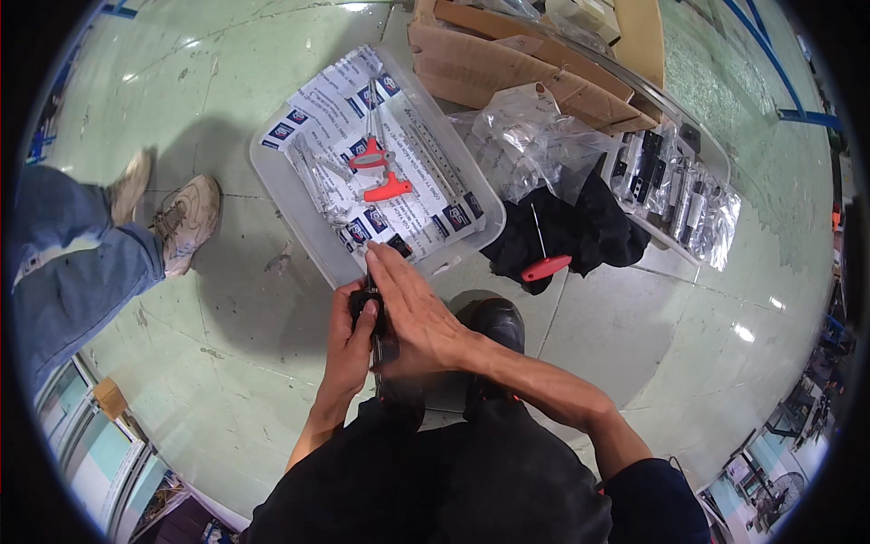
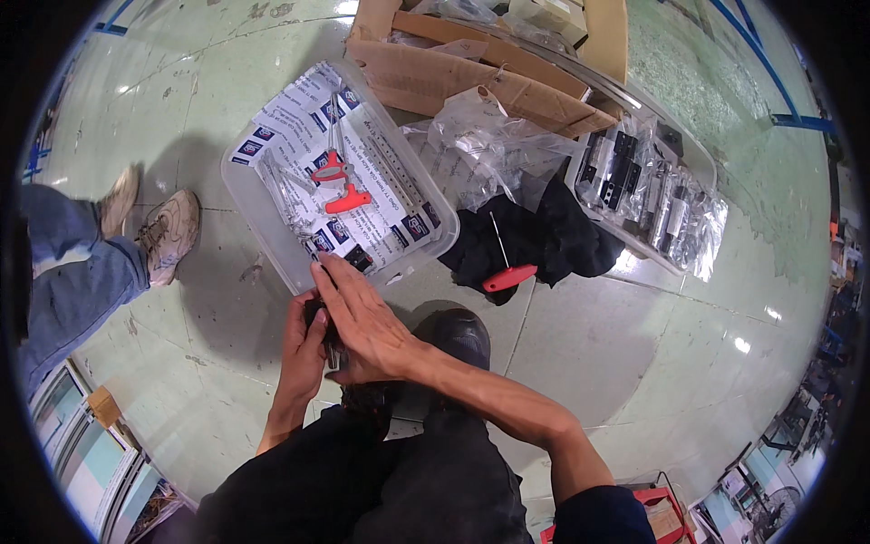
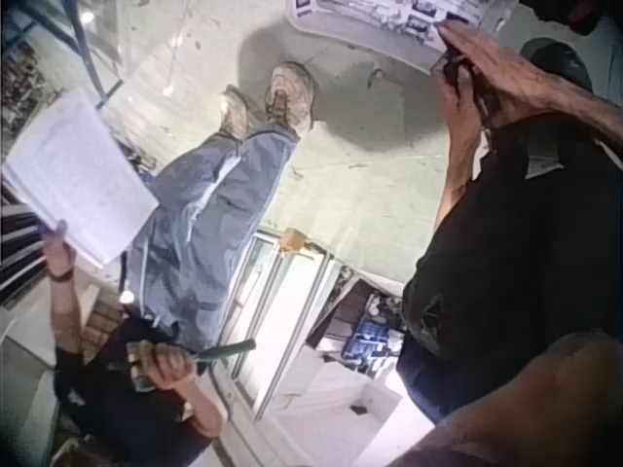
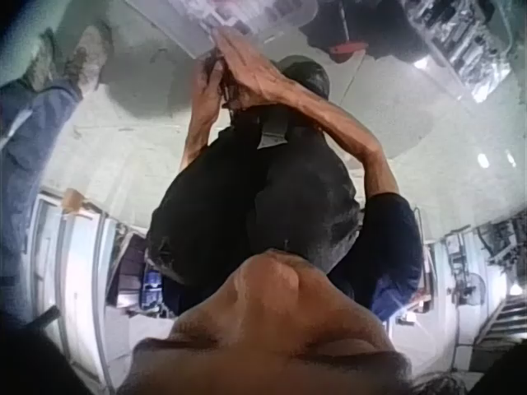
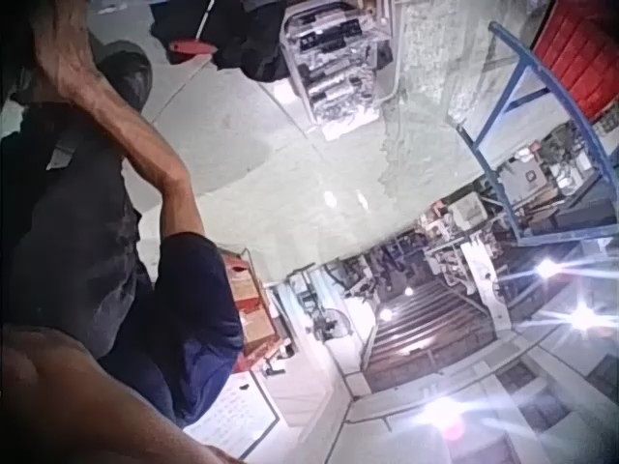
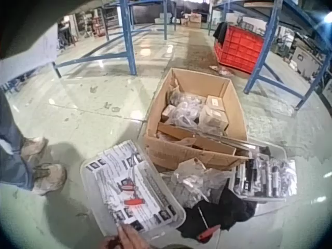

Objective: The person assembles small metal components by securing them with a screwdriver and a T-handle wrench.

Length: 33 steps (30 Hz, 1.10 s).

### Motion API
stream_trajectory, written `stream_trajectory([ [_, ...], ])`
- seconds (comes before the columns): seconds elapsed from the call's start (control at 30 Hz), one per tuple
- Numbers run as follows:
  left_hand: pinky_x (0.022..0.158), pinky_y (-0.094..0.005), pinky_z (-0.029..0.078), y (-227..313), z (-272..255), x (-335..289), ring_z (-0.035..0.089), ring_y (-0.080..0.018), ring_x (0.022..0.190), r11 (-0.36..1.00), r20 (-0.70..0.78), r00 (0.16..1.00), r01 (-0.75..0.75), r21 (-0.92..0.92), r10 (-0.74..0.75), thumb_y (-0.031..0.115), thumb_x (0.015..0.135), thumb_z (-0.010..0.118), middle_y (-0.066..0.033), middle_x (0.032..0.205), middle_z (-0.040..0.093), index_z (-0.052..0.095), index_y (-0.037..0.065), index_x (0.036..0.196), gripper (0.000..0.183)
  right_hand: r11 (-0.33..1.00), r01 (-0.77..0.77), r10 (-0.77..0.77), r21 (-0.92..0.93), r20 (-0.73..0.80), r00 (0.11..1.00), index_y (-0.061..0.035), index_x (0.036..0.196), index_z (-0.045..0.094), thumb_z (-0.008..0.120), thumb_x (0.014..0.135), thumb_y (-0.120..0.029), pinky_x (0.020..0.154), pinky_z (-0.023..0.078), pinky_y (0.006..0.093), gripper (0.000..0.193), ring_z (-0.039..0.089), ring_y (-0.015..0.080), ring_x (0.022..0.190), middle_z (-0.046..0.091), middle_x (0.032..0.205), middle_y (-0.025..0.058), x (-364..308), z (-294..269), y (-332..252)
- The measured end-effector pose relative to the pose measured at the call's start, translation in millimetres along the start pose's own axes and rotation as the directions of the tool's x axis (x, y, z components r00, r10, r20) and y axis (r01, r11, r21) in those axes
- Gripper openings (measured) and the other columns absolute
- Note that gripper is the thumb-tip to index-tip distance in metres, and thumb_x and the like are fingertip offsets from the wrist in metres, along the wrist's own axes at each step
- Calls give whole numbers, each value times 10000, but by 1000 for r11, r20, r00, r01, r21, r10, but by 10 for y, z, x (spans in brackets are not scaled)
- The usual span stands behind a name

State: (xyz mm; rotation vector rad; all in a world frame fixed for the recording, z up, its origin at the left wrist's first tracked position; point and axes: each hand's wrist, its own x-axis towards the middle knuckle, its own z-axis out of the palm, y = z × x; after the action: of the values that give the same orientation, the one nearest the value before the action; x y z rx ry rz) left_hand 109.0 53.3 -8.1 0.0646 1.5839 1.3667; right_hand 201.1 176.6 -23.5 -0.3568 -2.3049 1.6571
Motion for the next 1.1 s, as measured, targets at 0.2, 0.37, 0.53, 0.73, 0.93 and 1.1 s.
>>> stream_trajectory([
  [0.2,922,-277,415,34,-45,-35,491,-126,1061,995,5,1000,-25,98,24,72,982,492,-63,1150,530,436,25,1244,272,998,16,-17,55,28,999,19,1474,164,852,450,-168,1080,305,515,1249,310,487,1300,282,1412,267,29,-48,-10],
  [0.37,915,-281,433,41,-73,6,524,-143,1048,968,76,993,-106,229,91,21,968,489,-79,1130,549,424,33,1294,332,998,52,-48,-38,99,994,-36,1468,228,845,478,-191,1059,321,535,1176,313,465,1324,278,1448,251,-59,-27,-9],
  [0.53,810,-258,497,-6,-90,72,603,-146,947,968,-27,992,-113,223,122,18,972,495,-90,1049,590,393,110,1403,453,992,26,-2,-127,187,982,-40,1458,254,858,496,-266,1060,295,578,1159,269,449,1370,258,1481,248,-68,-55,-36],
  [0.73,641,-292,547,135,-93,53,641,-165,673,996,-83,996,34,-79,-41,149,986,533,-84,840,622,423,113,1353,385,996,1,-3,-89,-17,1000,-45,1441,270,906,508,-284,1035,340,527,1155,370,404,1305,292,1458,222,-206,-14,-14],
  [0.93,696,-352,573,207,-59,135,671,-221,732,987,-169,984,-72,-144,47,164,979,551,-115,859,629,414,109,1323,375,899,-264,313,348,-90,945,24,1176,511,803,741,-126,684,503,281,545,611,155,811,599,1013,128,-500,374,-3],
  [1.1,764,-402,582,47,-39,169,680,-268,853,967,-245,967,-121,-224,64,153,964,580,-156,966,642,404,91,1273,361,471,-601,677,646,171,716,19,885,603,667,894,-183,532,429,263,213,539,73,600,573,645,35,-413,361,-75],
])
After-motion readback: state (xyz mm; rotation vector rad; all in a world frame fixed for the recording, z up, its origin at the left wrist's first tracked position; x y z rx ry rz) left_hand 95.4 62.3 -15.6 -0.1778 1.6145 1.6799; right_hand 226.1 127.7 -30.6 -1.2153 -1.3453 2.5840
